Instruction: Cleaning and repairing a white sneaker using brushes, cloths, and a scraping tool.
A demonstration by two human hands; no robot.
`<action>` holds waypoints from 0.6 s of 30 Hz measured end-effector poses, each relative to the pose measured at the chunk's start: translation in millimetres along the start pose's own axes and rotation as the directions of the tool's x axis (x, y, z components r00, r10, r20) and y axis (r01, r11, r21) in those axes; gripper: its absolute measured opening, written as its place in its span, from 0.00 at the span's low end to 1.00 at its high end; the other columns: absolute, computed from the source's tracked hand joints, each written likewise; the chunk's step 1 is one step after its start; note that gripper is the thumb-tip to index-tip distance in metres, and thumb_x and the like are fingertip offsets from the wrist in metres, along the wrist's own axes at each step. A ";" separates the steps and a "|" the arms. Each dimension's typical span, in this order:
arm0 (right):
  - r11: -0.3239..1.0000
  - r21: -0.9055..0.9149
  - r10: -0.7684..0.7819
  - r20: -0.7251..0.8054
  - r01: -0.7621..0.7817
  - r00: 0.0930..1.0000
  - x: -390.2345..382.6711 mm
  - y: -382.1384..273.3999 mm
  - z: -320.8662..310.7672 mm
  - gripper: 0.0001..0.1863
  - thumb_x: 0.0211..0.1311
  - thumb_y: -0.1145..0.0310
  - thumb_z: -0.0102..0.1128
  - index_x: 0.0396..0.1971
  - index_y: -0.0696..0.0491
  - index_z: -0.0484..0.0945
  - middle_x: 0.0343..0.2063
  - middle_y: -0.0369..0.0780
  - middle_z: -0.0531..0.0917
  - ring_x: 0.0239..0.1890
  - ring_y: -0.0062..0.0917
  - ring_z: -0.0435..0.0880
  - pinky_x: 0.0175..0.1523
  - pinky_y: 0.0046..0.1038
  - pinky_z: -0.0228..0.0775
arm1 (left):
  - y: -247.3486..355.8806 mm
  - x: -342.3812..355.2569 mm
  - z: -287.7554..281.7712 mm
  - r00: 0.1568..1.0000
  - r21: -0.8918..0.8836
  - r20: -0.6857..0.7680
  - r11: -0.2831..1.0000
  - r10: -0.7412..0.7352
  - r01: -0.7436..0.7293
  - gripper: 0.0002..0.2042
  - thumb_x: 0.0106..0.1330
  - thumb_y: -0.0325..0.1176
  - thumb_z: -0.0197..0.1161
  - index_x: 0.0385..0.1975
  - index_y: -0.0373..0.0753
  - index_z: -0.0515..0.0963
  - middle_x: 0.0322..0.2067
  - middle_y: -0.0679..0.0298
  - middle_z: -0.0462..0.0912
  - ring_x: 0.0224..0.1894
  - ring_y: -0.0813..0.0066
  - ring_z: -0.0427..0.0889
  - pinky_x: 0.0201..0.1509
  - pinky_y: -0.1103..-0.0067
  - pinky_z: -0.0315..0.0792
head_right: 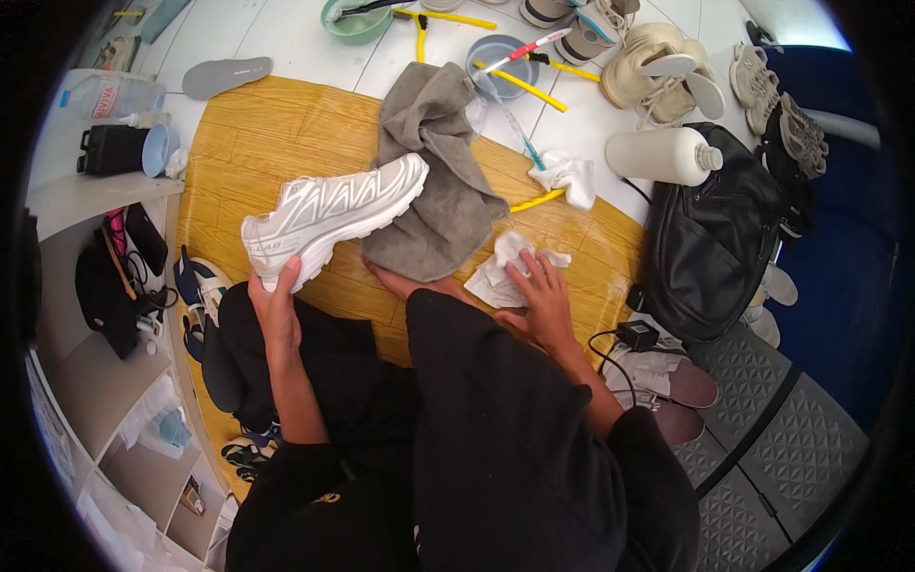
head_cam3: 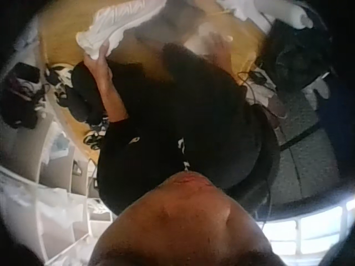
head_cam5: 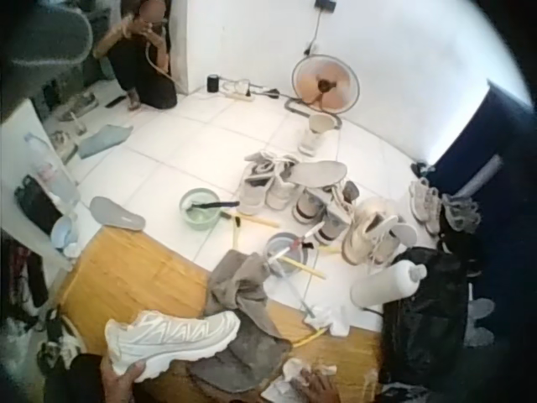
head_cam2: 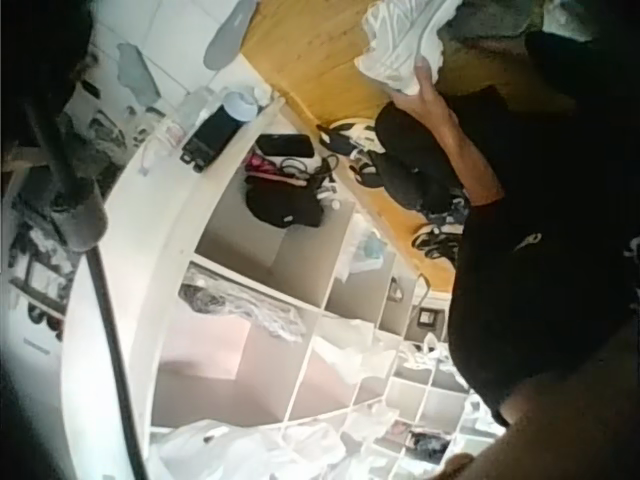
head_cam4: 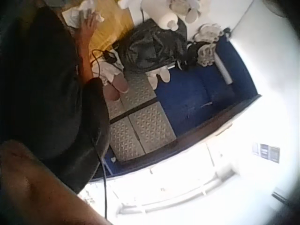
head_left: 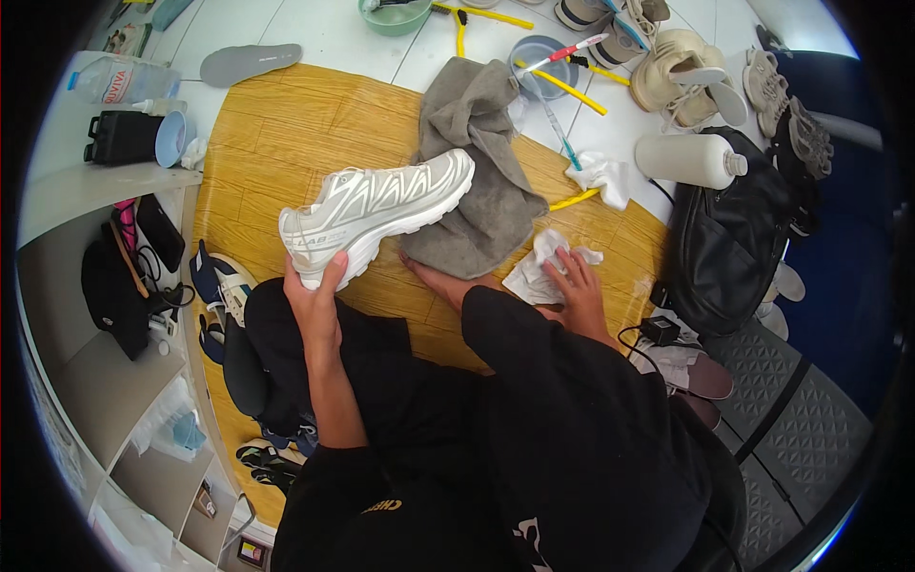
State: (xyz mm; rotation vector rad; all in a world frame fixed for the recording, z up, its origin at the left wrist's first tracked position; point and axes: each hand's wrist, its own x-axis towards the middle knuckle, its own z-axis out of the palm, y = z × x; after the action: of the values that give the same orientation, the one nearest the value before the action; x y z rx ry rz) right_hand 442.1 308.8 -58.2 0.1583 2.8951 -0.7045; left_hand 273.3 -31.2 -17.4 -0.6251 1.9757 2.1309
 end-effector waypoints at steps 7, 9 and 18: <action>0.883 0.451 0.202 -0.118 -0.129 0.972 1.2 42.5 22.1 0.15 0.57 0.81 0.58 0.45 0.55 0.78 0.52 0.40 0.81 0.55 0.33 0.78 0.56 0.34 0.70 | -4.8 6.3 2.4 0.999 -0.030 0.023 0.999 -0.029 0.030 0.29 0.60 0.28 0.71 0.60 0.30 0.67 0.53 0.58 0.78 0.53 0.74 0.76 0.60 0.79 0.67; 0.434 0.793 0.562 0.132 -0.428 0.816 15.5 29.9 5.0 0.11 0.70 0.72 0.55 0.49 0.58 0.77 0.48 0.36 0.82 0.46 0.21 0.80 0.51 0.23 0.71 | -7.2 7.1 -3.6 0.997 0.003 0.047 0.998 -0.056 0.056 0.30 0.63 0.28 0.69 0.64 0.30 0.65 0.57 0.57 0.76 0.58 0.71 0.75 0.65 0.76 0.64; -0.053 0.927 0.504 0.345 -0.370 0.792 67.1 -24.2 -42.3 0.22 0.71 0.64 0.58 0.60 0.55 0.70 0.52 0.37 0.80 0.52 0.23 0.79 0.58 0.28 0.69 | -4.5 8.1 -0.9 0.998 -0.024 0.020 0.998 -0.053 0.053 0.28 0.61 0.30 0.71 0.58 0.29 0.69 0.52 0.57 0.79 0.52 0.74 0.77 0.59 0.78 0.68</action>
State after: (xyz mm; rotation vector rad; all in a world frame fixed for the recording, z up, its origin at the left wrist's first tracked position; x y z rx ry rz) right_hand 367.4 311.4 -22.2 1.2461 1.5199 -2.3345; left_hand 268.0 -32.8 -24.9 -0.6506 1.9037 2.1251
